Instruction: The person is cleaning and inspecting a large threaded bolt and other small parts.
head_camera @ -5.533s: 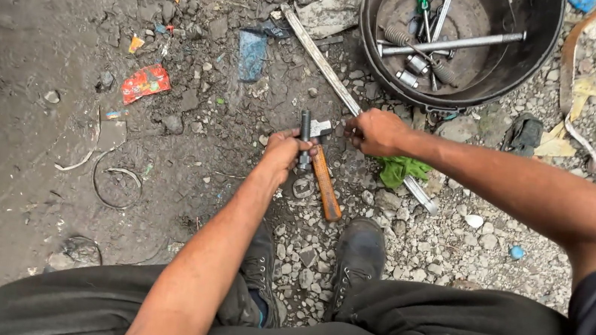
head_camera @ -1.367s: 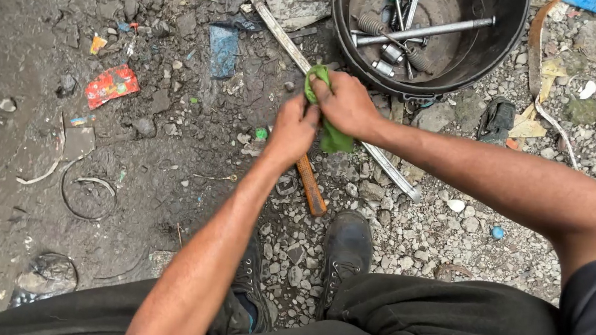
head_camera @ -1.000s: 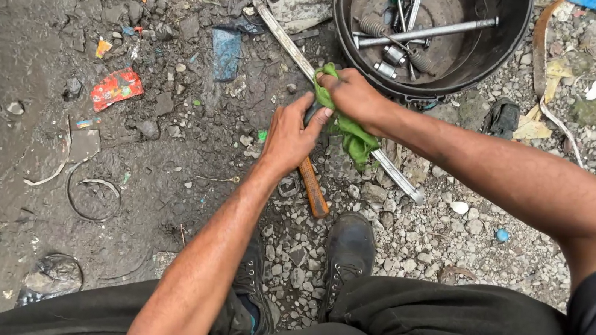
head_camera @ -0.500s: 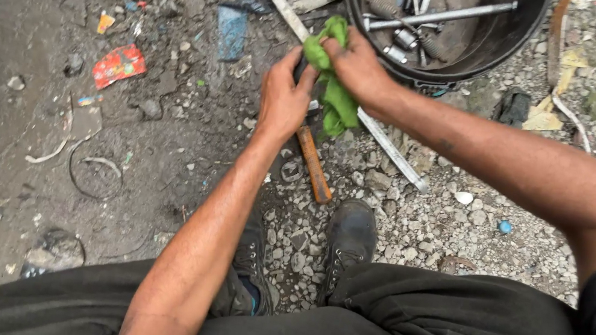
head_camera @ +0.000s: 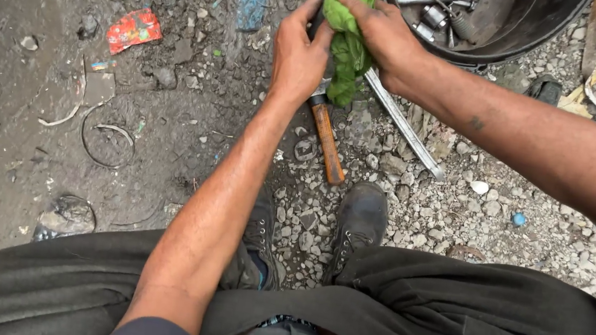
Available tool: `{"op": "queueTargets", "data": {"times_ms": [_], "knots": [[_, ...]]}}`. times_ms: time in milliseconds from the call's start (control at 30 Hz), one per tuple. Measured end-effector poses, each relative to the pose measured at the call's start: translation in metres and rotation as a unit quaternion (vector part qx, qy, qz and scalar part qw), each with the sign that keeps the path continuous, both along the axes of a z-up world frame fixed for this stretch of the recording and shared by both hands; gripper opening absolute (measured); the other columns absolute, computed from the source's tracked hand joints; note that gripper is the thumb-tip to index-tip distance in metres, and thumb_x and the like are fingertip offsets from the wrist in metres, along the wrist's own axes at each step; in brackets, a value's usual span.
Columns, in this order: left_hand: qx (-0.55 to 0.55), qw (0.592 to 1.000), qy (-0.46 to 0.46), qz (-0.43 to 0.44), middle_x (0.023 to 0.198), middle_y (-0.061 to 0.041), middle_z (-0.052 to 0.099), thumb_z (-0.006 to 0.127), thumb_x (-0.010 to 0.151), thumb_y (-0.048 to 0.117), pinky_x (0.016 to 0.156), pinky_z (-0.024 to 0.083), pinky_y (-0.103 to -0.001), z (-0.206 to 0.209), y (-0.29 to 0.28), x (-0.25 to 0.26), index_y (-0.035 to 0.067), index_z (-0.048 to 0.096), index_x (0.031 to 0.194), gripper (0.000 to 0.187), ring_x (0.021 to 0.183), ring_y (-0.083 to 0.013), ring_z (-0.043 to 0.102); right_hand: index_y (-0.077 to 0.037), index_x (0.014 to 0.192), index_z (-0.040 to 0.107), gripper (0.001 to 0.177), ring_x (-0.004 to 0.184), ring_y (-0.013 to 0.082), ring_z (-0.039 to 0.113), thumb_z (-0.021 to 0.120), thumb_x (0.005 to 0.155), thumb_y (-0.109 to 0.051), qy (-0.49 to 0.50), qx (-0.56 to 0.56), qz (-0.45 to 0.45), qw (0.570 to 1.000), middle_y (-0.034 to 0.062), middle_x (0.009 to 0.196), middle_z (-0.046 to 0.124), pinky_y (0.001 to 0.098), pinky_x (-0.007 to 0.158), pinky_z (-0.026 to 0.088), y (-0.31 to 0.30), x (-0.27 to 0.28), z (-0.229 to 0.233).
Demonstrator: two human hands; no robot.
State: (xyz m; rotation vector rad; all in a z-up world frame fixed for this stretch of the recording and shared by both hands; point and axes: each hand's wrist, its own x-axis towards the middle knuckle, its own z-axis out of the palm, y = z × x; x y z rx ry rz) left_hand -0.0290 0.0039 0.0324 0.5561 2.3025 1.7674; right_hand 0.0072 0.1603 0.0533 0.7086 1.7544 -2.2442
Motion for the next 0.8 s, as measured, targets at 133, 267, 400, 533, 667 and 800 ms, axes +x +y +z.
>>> {"op": "queueTargets", "data": {"times_ms": [133, 267, 400, 533, 667, 800], "knots": [[0.017, 0.999, 0.039, 0.010, 0.117, -0.016, 0.078, 0.065, 0.101, 0.009, 0.096, 0.059, -0.038, -0.001, 0.005, 0.002, 0.002, 0.066, 0.126, 0.027, 0.112, -0.0236, 0.076, -0.004, 0.127, 0.067, 0.055, 0.108, 0.0191, 0.071, 0.059, 0.096, -0.049, -0.068, -0.054, 0.030, 0.996, 0.0095, 0.116, 0.073, 0.0372, 0.093, 0.059, -0.006, -0.001, 0.016], [-0.015, 0.998, 0.020, 0.053, 0.108, -0.016, 0.077, 0.072, 0.094, 0.017, 0.088, 0.059, -0.039, 0.007, 0.005, 0.000, 0.001, 0.065, 0.120, 0.031, 0.100, -0.0237, 0.076, -0.007, 0.129, 0.054, 0.045, 0.109, 0.0201, 0.070, 0.062, 0.097, -0.038, -0.061, -0.038, -0.033, 0.997, 0.0089, 0.116, 0.070, 0.0396, 0.091, 0.060, -0.009, -0.008, 0.019], [-0.013, 0.997, -0.048, 0.055, 0.089, -0.007, 0.079, 0.077, 0.088, 0.026, 0.074, 0.062, -0.038, 0.014, 0.009, 0.000, 0.005, 0.071, 0.104, 0.028, 0.079, -0.0185, 0.078, -0.007, 0.128, 0.050, 0.036, 0.103, 0.0206, 0.073, 0.062, 0.096, -0.017, 0.033, -0.053, -0.113, 0.992, 0.0099, 0.112, 0.069, 0.0382, 0.085, 0.067, 0.006, -0.006, 0.004], [-0.045, 0.989, -0.127, 0.054, 0.076, -0.005, 0.073, 0.078, 0.089, 0.029, 0.065, 0.057, -0.040, 0.005, 0.004, -0.004, 0.005, 0.074, 0.090, 0.024, 0.066, -0.0173, 0.068, 0.000, 0.127, 0.058, 0.029, 0.097, 0.0190, 0.073, 0.064, 0.101, -0.011, 0.069, -0.047, -0.096, 0.992, 0.0102, 0.108, 0.070, 0.0356, 0.083, 0.066, 0.015, -0.006, 0.004], [-0.067, 0.980, -0.172, 0.069, 0.069, -0.006, 0.064, 0.067, 0.101, 0.043, 0.053, 0.053, -0.034, -0.006, 0.002, -0.004, 0.001, 0.067, 0.085, 0.045, 0.058, -0.0165, 0.062, 0.000, 0.120, 0.060, 0.019, 0.096, 0.0186, 0.074, 0.061, 0.104, -0.011, 0.120, -0.054, -0.112, 0.985, 0.0096, 0.106, 0.071, 0.0380, 0.088, 0.067, 0.016, -0.008, 0.023], [0.022, 0.957, -0.285, 0.058, 0.095, -0.013, 0.070, 0.060, 0.095, 0.047, 0.044, 0.065, -0.031, -0.001, 0.005, 0.002, 0.003, 0.063, 0.101, 0.045, 0.068, -0.0192, 0.075, -0.005, 0.113, 0.061, 0.014, 0.096, 0.0196, 0.075, 0.061, 0.105, -0.017, 0.112, -0.148, -0.148, 0.971, 0.0086, 0.105, 0.072, 0.0409, 0.091, 0.064, 0.018, -0.011, 0.037]]}}
